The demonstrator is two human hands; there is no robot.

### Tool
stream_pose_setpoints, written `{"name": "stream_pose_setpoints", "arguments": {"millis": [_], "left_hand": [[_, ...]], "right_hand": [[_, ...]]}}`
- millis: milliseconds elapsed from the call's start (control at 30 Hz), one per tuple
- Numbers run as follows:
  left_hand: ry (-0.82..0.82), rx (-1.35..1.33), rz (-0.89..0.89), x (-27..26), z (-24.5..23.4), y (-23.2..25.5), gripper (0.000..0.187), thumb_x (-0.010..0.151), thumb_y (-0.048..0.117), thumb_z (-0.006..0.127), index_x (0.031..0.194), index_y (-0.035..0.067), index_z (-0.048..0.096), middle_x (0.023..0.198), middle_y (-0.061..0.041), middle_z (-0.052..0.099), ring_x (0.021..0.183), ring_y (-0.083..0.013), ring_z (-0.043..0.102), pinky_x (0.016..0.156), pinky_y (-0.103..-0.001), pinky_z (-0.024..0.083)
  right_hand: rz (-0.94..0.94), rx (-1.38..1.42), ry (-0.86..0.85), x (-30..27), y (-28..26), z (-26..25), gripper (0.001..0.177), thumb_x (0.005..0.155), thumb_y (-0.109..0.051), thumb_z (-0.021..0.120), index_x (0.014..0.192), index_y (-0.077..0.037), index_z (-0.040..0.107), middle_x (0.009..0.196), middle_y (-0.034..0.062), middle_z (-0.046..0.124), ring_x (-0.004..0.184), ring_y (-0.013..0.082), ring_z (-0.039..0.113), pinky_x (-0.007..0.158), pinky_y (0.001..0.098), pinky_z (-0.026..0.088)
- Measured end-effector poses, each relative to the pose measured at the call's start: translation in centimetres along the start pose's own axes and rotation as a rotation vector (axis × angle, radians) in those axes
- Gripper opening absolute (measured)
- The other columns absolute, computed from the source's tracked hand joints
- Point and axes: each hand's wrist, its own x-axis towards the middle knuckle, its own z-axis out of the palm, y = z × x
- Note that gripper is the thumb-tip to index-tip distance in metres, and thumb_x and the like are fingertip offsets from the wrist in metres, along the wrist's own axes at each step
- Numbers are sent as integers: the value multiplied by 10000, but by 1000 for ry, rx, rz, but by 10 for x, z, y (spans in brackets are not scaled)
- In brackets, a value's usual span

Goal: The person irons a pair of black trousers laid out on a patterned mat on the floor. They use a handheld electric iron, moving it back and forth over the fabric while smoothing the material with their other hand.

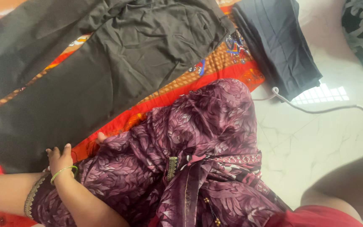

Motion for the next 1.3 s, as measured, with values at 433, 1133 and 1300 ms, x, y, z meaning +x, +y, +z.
{"name": "stream_pose_setpoints", "arguments": {"millis": [433,1133,1300], "left_hand": [[104,187,210,-15,18,-30,710,1019,446,604,1431,-126,526,1601,-372,363,1504,-471,345,1233,-491,280],[473,342,61,-36,77,87,896,1058,609,503,1610,-78,342,1680,-294,274,1552,-478,219,1200,-713,158],[498,294,-49,-37,77,104,841,1073,584,441,1615,-51,339,1696,-252,277,1572,-448,212,1228,-702,96]], "right_hand": [[-363,95,-42,10,-168,145,391,950,-315,829,1197,-143,579,1047,137,745,951,422,705,786,537,549],[-347,-272,-501,-23,-171,280,627,751,-484,878,1137,-105,560,993,170,721,928,397,702,757,520,546],[-317,-306,-553,-22,-184,274,617,798,-459,853,1188,-105,532,991,184,719,904,412,713,749,520,559]]}}
